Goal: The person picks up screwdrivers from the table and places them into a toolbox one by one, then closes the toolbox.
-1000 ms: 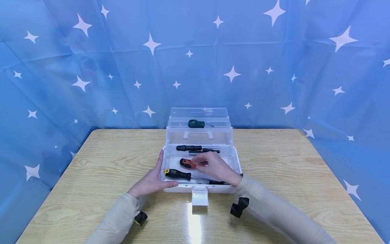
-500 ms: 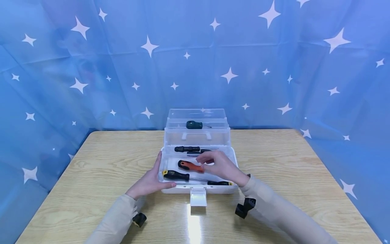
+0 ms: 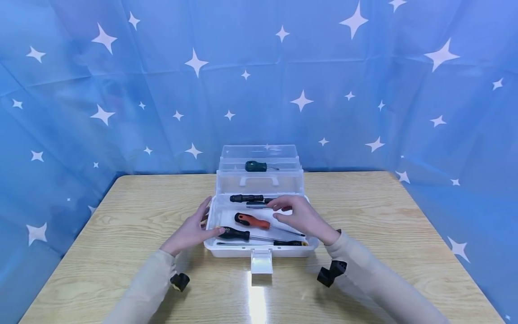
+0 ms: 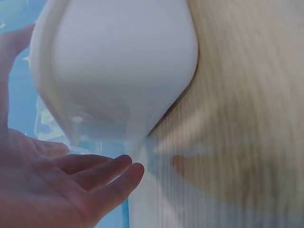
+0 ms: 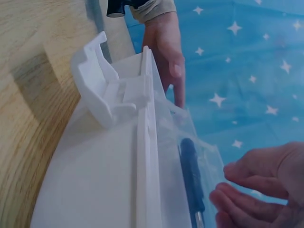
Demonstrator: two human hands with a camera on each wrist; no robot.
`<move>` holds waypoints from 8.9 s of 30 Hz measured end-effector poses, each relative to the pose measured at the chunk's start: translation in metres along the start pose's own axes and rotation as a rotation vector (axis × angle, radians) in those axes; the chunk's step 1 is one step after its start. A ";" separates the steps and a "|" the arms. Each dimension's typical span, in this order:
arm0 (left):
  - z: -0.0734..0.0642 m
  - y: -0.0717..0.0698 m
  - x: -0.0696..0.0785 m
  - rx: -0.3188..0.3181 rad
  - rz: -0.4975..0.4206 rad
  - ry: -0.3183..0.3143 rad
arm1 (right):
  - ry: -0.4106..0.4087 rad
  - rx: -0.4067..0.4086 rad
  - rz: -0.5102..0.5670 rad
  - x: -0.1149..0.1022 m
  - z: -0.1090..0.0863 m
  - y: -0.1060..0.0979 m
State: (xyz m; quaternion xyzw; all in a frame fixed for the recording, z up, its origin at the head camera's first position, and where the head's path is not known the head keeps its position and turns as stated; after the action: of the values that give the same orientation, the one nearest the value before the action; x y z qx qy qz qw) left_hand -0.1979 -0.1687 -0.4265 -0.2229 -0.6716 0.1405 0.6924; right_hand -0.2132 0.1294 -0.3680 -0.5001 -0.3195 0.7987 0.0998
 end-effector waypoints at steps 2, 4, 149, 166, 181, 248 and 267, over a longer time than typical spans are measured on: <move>0.003 -0.003 -0.001 0.006 0.017 -0.023 | 0.006 0.008 -0.001 0.001 0.000 -0.002; 0.006 -0.005 -0.001 0.011 0.035 -0.038 | 0.013 0.014 0.003 0.003 -0.001 -0.003; 0.120 -0.022 -0.006 0.020 0.058 -0.027 | 0.301 0.177 0.003 0.135 0.066 -0.049; 0.112 -0.036 0.010 0.182 -0.086 0.017 | 0.203 0.253 0.134 0.117 0.061 -0.054; 0.093 -0.050 0.017 0.104 -0.273 0.044 | 0.123 0.282 0.189 0.098 0.044 -0.071; 0.050 -0.052 0.077 0.145 0.046 -0.114 | 0.344 0.199 0.068 0.033 0.019 -0.088; 0.053 -0.048 0.070 0.214 0.055 -0.009 | 0.278 0.169 0.070 0.035 0.012 -0.085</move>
State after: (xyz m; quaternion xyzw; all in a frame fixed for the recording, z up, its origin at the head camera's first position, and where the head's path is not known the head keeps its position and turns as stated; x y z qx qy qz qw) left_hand -0.2515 -0.1692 -0.3424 -0.1655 -0.6495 0.2313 0.7052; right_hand -0.2538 0.2076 -0.3388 -0.6065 -0.2169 0.7487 0.1570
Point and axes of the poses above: each hand's wrist, its own z-axis towards the middle knuckle, its own y-axis out of the palm, x = y × z, the point moved 2 cm from there along z, towards the middle knuckle, and after that the axes turned 11 degrees about x, right-handed, at the moved point
